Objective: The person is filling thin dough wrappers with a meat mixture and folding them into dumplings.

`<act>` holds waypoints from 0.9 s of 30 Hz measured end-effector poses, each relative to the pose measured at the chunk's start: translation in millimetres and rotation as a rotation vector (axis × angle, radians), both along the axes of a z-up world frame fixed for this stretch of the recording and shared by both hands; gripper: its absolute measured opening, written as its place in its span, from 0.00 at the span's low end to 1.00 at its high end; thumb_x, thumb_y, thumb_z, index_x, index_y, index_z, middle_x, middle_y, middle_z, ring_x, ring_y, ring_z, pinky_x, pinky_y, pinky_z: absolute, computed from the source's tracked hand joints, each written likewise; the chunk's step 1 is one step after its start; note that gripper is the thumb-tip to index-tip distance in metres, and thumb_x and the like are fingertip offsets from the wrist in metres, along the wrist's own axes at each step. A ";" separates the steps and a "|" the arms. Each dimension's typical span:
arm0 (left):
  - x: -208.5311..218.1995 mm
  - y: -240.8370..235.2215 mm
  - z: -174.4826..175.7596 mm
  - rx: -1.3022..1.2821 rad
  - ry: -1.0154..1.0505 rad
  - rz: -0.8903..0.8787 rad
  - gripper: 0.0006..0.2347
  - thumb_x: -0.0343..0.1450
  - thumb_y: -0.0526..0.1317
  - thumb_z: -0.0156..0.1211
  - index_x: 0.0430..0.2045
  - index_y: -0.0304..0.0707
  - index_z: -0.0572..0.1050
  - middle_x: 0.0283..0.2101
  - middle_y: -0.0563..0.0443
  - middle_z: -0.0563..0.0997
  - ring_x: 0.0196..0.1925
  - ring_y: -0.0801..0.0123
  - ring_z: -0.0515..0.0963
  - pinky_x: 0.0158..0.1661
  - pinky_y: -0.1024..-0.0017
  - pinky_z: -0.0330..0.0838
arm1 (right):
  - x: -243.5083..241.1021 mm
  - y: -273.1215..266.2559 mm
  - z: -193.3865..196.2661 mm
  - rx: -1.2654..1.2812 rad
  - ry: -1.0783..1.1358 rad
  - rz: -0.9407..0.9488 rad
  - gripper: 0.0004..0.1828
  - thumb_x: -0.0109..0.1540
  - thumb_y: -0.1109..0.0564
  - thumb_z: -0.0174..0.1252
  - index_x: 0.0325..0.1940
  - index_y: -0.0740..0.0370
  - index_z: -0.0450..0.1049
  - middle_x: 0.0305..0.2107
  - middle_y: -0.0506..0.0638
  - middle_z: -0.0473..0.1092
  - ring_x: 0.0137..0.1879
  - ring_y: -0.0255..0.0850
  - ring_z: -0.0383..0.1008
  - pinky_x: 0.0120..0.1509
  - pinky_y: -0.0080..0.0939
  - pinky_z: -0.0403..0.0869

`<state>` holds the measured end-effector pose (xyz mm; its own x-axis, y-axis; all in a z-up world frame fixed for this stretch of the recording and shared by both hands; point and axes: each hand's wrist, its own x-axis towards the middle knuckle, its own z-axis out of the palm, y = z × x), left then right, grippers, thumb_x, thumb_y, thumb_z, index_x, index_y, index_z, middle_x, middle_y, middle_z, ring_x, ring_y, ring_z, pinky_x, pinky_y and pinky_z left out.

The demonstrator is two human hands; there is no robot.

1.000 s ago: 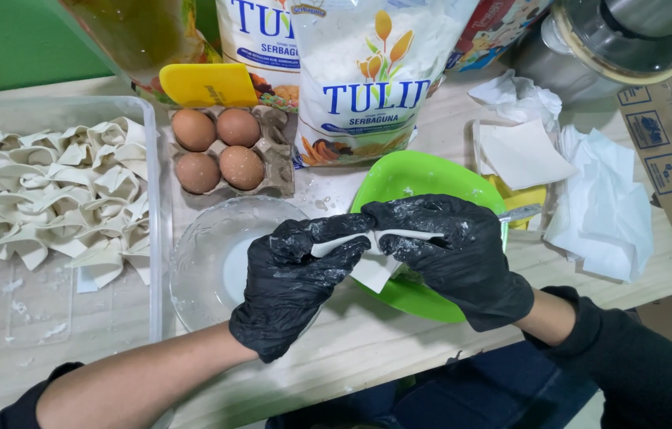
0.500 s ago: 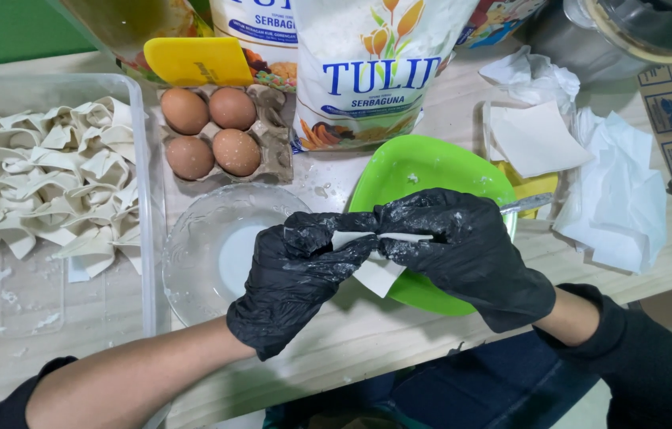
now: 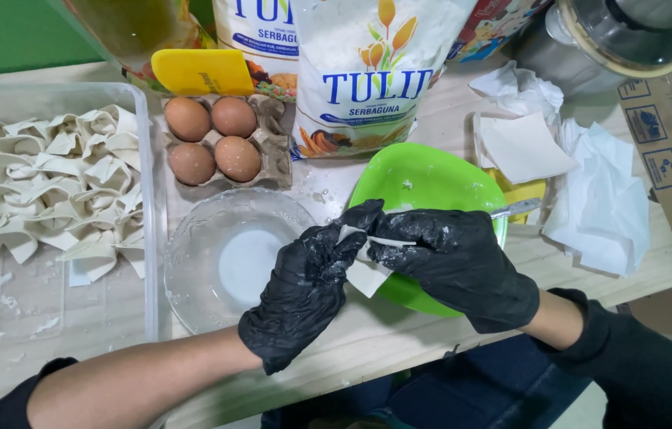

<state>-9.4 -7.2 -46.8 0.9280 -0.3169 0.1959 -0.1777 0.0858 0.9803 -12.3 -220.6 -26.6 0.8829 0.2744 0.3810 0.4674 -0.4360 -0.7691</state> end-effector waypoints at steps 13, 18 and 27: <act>8.6 -8.0 1.4 -0.267 0.199 0.019 0.15 0.76 0.31 0.53 0.59 0.38 0.69 0.63 0.46 0.76 0.64 0.64 0.77 0.68 0.68 0.70 | 4.5 -4.0 -2.4 -0.211 -0.147 0.051 0.16 0.58 0.60 0.72 0.50 0.61 0.81 0.48 0.52 0.79 0.55 0.43 0.81 0.66 0.43 0.80; 12.4 -4.4 15.4 -0.076 0.189 0.289 0.04 0.70 0.33 0.68 0.30 0.44 0.78 0.36 0.58 0.83 0.41 0.76 0.80 0.48 0.74 0.76 | 6.5 8.3 26.6 -0.516 -0.547 0.050 0.12 0.62 0.57 0.73 0.47 0.60 0.80 0.46 0.52 0.79 0.48 0.49 0.82 0.53 0.50 0.81; 2.4 -15.2 29.4 0.087 0.392 0.121 0.09 0.70 0.39 0.66 0.41 0.39 0.86 0.39 0.42 0.89 0.44 0.65 0.86 0.49 0.64 0.80 | -9.0 6.1 26.6 -0.076 0.044 -0.140 0.09 0.56 0.58 0.73 0.39 0.60 0.84 0.34 0.56 0.81 0.43 0.53 0.84 0.47 0.46 0.83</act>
